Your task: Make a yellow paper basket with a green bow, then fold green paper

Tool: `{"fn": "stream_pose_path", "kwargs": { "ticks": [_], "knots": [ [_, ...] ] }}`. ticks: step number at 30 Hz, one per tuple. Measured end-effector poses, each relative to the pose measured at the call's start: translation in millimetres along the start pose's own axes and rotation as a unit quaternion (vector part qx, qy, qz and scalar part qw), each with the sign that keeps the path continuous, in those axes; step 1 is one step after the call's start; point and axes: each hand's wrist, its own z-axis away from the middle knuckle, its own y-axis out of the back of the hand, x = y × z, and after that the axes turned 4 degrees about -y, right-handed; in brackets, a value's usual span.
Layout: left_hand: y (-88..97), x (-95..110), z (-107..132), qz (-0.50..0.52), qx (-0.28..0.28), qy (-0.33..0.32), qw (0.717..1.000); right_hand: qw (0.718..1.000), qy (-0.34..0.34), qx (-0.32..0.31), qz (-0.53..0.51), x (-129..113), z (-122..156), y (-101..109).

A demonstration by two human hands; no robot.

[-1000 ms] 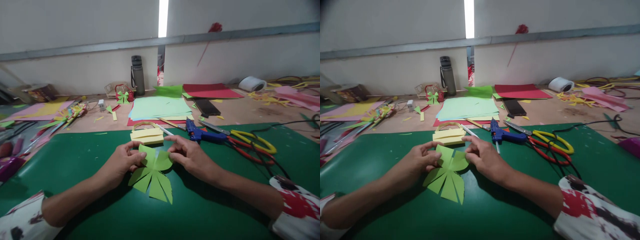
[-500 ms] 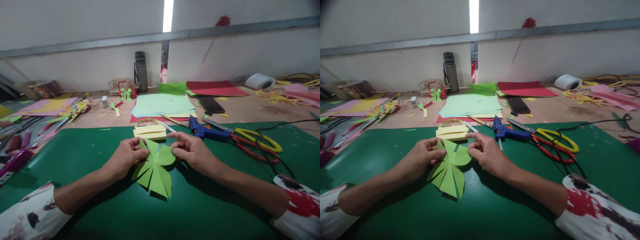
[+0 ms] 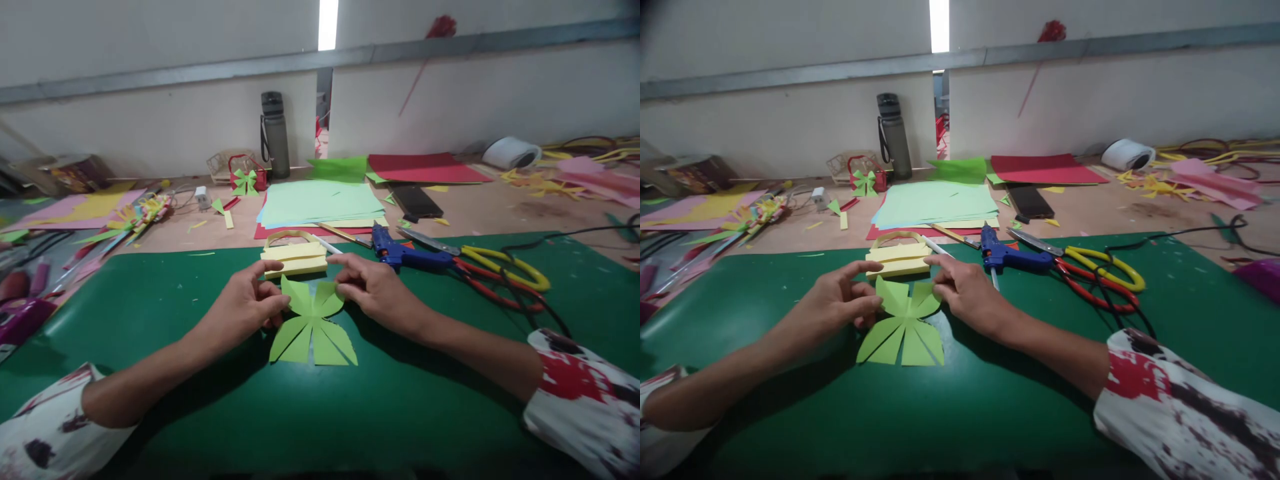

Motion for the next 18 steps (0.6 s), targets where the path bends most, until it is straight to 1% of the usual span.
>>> {"fn": "stream_pose_path", "kwargs": {
  "ticks": [2, 6, 9, 11, 14, 16, 18],
  "knots": [
    [0.5, 0, 1, -0.013, -0.002, -0.002, 1.000, 1.000, 0.019, -0.003, 0.014, 0, 0, -1],
    [-0.4, -5, 1, -0.051, -0.011, -0.026, 0.998, 0.998, 0.050, -0.005, 0.022, 1, -1, -4],
    [-1.4, -7, 1, -0.051, -0.007, -0.024, 0.998, 0.998, 0.064, 0.003, 0.026, 1, -3, -6],
    [-1.8, -7, 1, -0.026, 0.010, -0.010, 1.000, 0.998, 0.063, 0.020, 0.012, 1, -4, -6],
    [-2.1, -7, 0, 0.058, 0.021, 0.000, 0.998, 0.997, 0.057, 0.054, -0.020, -2, -4, -4],
    [-2.5, -9, -1, 0.123, 0.001, -0.004, 0.992, 0.995, 0.063, 0.066, -0.027, -4, -3, -3],
    [-3.4, -10, -2, 0.162, -0.026, 0.003, 0.986, 0.994, 0.075, 0.074, -0.027, -5, -2, -2]
  ]
}}
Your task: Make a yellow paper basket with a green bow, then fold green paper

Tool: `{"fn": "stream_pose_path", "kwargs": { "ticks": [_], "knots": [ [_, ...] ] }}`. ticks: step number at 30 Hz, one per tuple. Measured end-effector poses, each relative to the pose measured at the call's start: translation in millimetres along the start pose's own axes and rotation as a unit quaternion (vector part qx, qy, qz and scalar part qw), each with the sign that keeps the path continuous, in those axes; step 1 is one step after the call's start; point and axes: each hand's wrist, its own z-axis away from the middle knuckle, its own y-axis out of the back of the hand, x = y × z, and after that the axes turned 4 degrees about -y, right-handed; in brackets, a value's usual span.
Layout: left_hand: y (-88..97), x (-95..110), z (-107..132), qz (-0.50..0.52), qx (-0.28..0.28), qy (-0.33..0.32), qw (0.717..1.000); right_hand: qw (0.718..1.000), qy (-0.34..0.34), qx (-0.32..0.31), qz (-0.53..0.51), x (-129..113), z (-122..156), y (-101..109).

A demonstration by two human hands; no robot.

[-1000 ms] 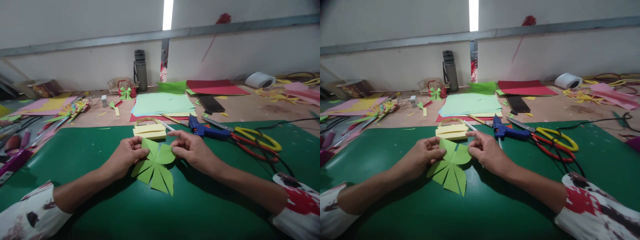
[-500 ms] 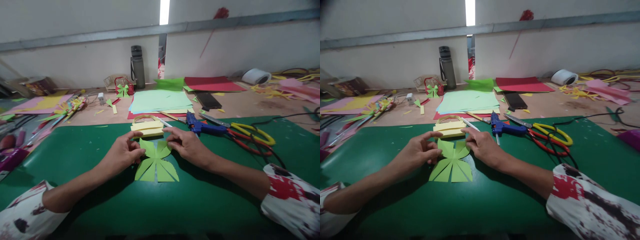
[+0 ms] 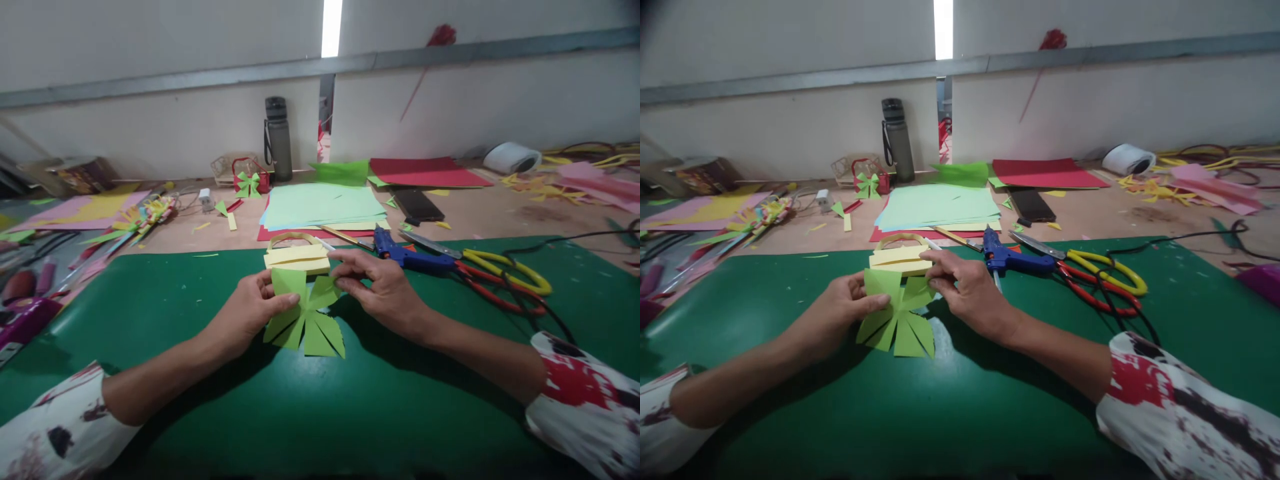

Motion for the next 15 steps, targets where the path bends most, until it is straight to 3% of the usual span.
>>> {"fn": "stream_pose_path", "kwargs": {
  "ticks": [9, 15],
  "knots": [
    [-8.2, 4, 0, -0.015, -0.010, 0.031, 0.999, 0.999, -0.001, 0.032, -0.023, -6, 2, 3],
    [-14.4, 6, -1, 0.012, -0.015, 0.031, 0.999, 0.992, -0.070, 0.023, -0.106, -13, 0, 4]
  ]
}}
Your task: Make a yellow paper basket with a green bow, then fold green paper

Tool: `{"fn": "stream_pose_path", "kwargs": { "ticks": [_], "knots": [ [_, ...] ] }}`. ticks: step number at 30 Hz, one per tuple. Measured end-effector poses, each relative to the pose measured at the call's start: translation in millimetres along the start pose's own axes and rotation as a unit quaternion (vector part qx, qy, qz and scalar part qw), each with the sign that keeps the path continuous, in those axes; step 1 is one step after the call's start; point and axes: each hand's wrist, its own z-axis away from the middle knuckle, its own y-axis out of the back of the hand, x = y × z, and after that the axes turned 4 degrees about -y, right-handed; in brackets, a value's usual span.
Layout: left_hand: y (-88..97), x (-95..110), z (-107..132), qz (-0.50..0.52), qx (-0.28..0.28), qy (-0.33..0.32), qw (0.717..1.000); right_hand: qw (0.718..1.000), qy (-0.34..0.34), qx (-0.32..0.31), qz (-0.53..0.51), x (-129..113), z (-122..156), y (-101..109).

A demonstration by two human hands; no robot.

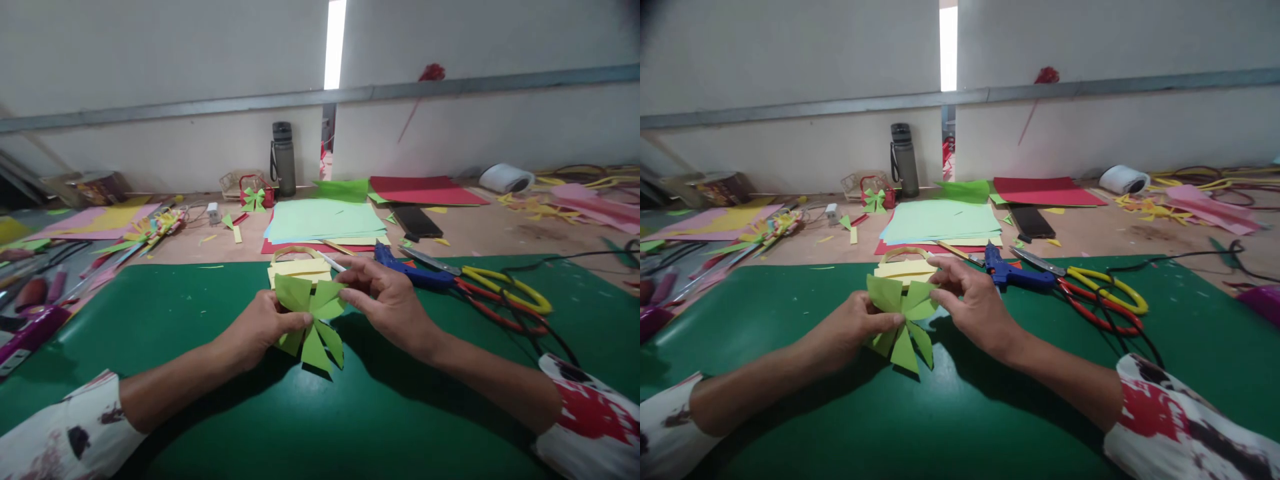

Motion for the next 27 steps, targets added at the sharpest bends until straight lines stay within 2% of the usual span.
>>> {"fn": "stream_pose_path", "kwargs": {
  "ticks": [4, 7, 11, 18, 23, 27],
  "knots": [
    [-0.3, -6, -6, 0.055, 0.024, -0.007, 0.998, 0.990, -0.074, -0.030, -0.115, 1, -2, -2],
    [-1.2, -9, -9, 0.091, 0.034, 0.000, 0.995, 0.980, -0.105, -0.072, -0.154, 4, -1, -4],
    [-3.6, -7, -10, 0.139, 0.040, -0.007, 0.989, 0.978, -0.125, -0.081, -0.148, 9, 2, -6],
    [-7.4, -7, -10, 0.161, 0.059, -0.004, 0.985, 0.967, -0.169, -0.075, -0.176, 14, 1, -9],
    [-6.2, -12, -12, 0.145, 0.048, -0.017, 0.988, 0.967, -0.183, -0.072, -0.163, 14, 2, -9],
    [-2.7, -16, -12, 0.111, 0.043, -0.044, 0.992, 0.966, -0.163, -0.102, -0.175, 13, 3, -8]
  ]
}}
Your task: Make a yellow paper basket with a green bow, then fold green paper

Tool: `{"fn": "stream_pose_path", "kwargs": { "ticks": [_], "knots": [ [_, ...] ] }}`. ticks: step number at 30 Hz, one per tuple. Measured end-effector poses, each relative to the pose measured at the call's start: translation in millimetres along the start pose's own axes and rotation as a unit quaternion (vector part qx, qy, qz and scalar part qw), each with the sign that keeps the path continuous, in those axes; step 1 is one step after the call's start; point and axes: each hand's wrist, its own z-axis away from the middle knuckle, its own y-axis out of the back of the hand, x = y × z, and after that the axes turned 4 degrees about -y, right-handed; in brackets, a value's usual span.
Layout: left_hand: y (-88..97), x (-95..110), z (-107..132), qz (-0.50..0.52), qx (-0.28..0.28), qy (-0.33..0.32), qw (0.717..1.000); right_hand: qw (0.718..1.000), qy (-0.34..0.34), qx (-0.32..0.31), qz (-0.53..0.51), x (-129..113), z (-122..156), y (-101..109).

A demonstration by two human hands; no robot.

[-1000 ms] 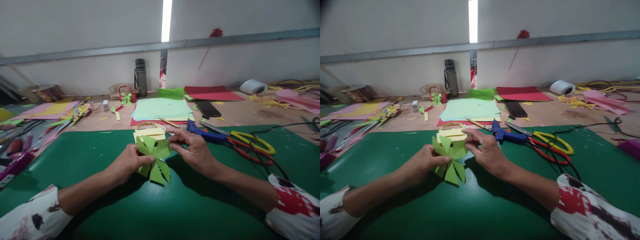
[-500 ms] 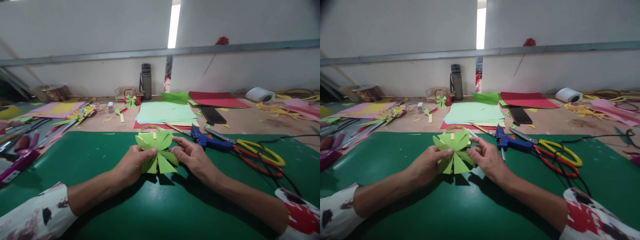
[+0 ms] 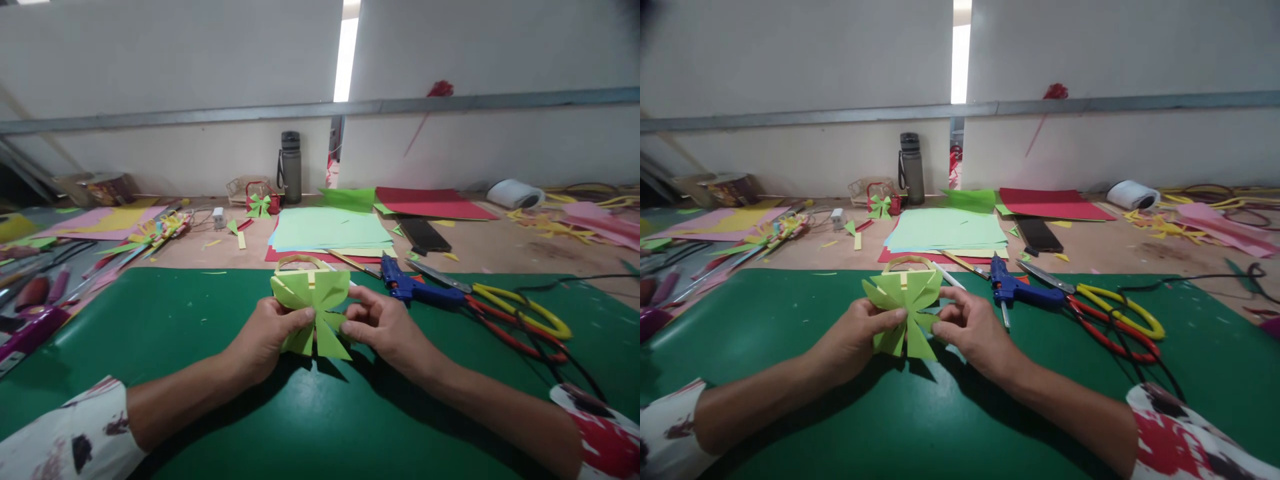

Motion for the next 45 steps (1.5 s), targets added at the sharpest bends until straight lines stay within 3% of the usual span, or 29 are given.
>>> {"fn": "stream_pose_path", "kwargs": {
  "ticks": [3, 6, 12, 15, 21, 28, 32, 36, 39, 43, 45],
  "knots": [
    [2.3, -2, 0, -0.026, -0.011, -0.013, 1.000, 0.998, 0.031, -0.025, -0.038, -3, 0, 1],
    [1.9, -1, 2, -0.054, -0.014, -0.009, 0.998, 0.998, 0.050, -0.001, -0.037, -6, 2, 2],
    [-1.7, 3, 4, -0.075, -0.031, -0.021, 0.996, 0.998, -0.012, 0.038, -0.041, -7, 4, 1],
    [-0.8, 1, 5, -0.066, -0.044, -0.023, 0.997, 0.998, -0.042, 0.026, -0.034, -5, 4, -1],
    [3.2, -1, 5, -0.070, -0.055, -0.013, 0.996, 0.999, -0.028, -0.028, 0.002, -4, 8, -4],
    [-5.3, 5, 5, -0.139, -0.009, -0.025, 0.990, 0.987, 0.115, 0.091, 0.059, -12, 13, 7],
    [-12.9, 4, 4, -0.124, -0.014, -0.020, 0.992, 0.975, 0.162, 0.054, 0.144, -16, 23, 11],
    [-26.1, 1, -4, -0.088, -0.042, -0.014, 0.995, 0.951, 0.211, 0.067, 0.216, -21, 34, 16],
    [-42.2, 0, -11, -0.076, -0.051, -0.006, 0.996, 0.921, 0.218, 0.118, 0.299, -28, 40, 34],
    [-66.3, 0, -20, -0.088, -0.061, -0.003, 0.994, 0.807, 0.104, 0.193, 0.549, -36, 51, 90],
    [-77.9, -1, -25, -0.079, -0.074, -0.003, 0.994, 0.785, 0.053, 0.203, 0.583, -38, 57, 123]
  ]
}}
